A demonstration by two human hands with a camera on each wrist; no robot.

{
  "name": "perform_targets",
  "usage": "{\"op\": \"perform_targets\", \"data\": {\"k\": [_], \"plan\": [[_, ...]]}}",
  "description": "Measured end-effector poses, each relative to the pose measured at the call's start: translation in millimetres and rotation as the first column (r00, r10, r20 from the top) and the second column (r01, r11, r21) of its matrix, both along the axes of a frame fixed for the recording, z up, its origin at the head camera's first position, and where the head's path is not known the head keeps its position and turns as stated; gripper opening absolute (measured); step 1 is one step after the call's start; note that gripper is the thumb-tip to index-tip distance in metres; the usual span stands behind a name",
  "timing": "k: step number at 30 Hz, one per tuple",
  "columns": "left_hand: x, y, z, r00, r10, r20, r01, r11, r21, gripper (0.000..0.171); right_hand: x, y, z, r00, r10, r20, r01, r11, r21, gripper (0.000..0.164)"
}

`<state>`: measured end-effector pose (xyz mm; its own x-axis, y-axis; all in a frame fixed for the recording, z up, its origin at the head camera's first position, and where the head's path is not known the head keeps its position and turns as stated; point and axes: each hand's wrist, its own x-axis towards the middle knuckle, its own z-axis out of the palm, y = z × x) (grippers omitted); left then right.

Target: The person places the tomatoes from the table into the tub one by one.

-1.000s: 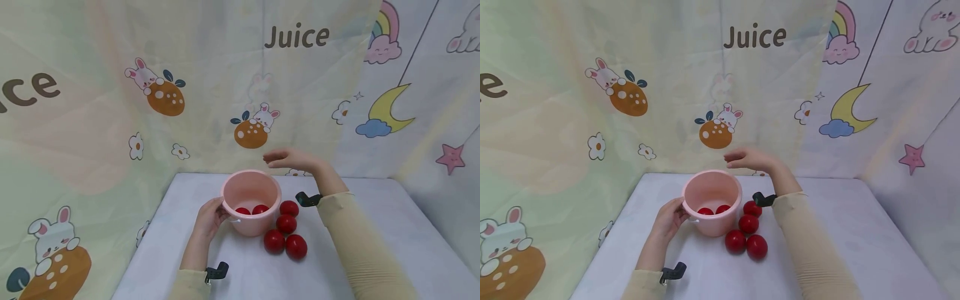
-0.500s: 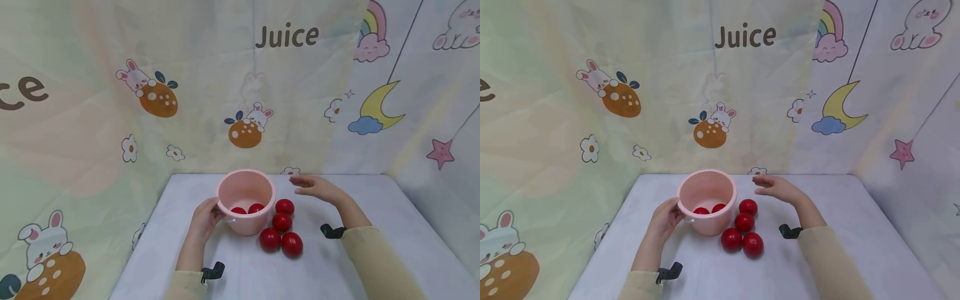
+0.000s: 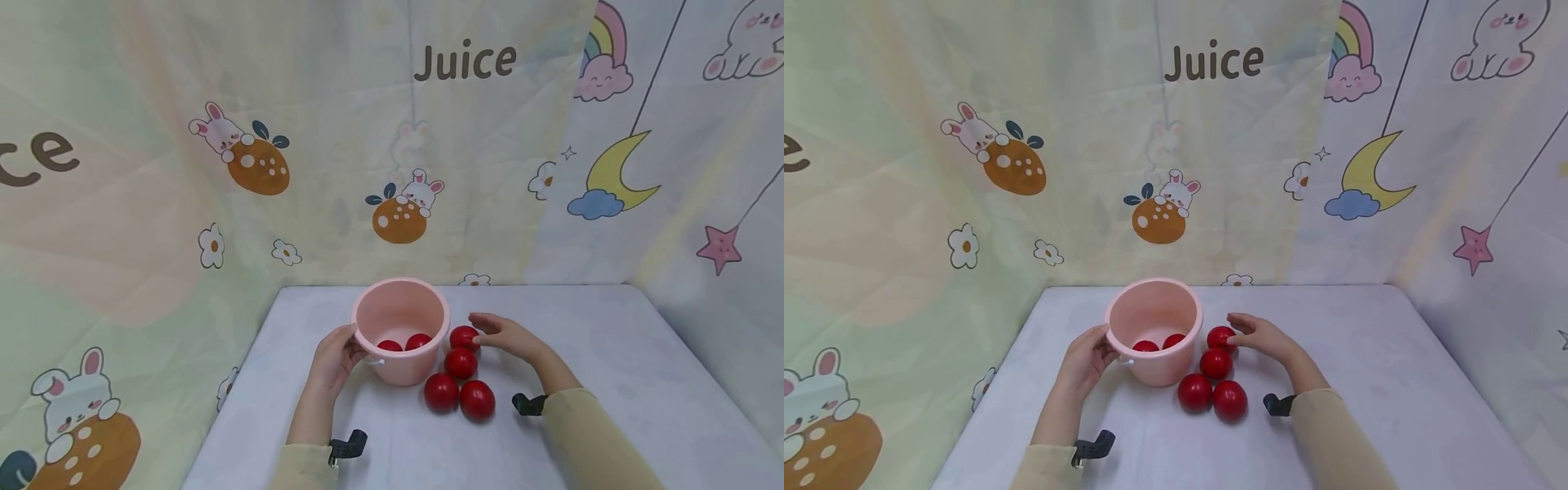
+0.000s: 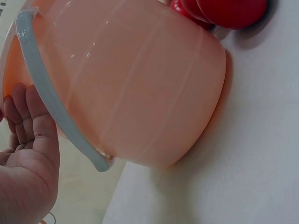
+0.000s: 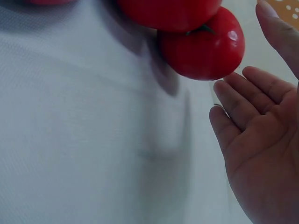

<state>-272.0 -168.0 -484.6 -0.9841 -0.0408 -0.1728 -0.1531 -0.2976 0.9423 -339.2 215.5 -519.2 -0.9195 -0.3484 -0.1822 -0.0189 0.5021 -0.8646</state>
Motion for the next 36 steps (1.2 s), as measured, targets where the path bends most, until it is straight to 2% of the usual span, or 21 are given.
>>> {"op": "perform_targets", "data": {"k": [6, 17, 23, 29, 33, 36], "plan": [[-0.4, 0, -0.8, 1.0, -0.003, 0.008, 0.003, 1.0, -0.014, 0.05, -0.8, -1, -10.5, 1.0, 0.0, 0.008, 0.0, 1.0, 0.01, 0.084], [-0.9, 2, 0.9, 1.0, -0.002, 0.023, 0.002, 1.0, -0.019, 0.049, -0.4, -5, -18.5, 0.998, -0.043, 0.037, 0.041, 0.997, 0.063, 0.084], [-0.1, 2, 1.8, 1.0, 0.002, 0.028, -0.002, 1.0, -0.013, 0.049, -1.5, -5, -21.0, 1.0, -0.021, 0.019, 0.019, 0.998, 0.057, 0.081], [-1.8, 2, 2.8, 1.0, 0.016, 0.008, -0.016, 1.0, -0.01, 0.038, -5.2, -3, -21.5, 1.0, -0.014, -0.003, 0.014, 0.997, 0.071, 0.07], [-2.5, 3, 2.2, 1.0, 0.016, 0.002, -0.016, 1.0, -0.008, 0.033, -7.2, -3, -24.5, 1.0, -0.027, 0.001, 0.026, 0.997, 0.073, 0.072], [-1.1, 2, 1.7, 1.0, 0.014, 0.01, -0.013, 1.0, -0.011, 0.037, -7.0, -2, -27.2, 0.999, -0.034, 0.01, 0.033, 0.997, 0.072, 0.074]]}}
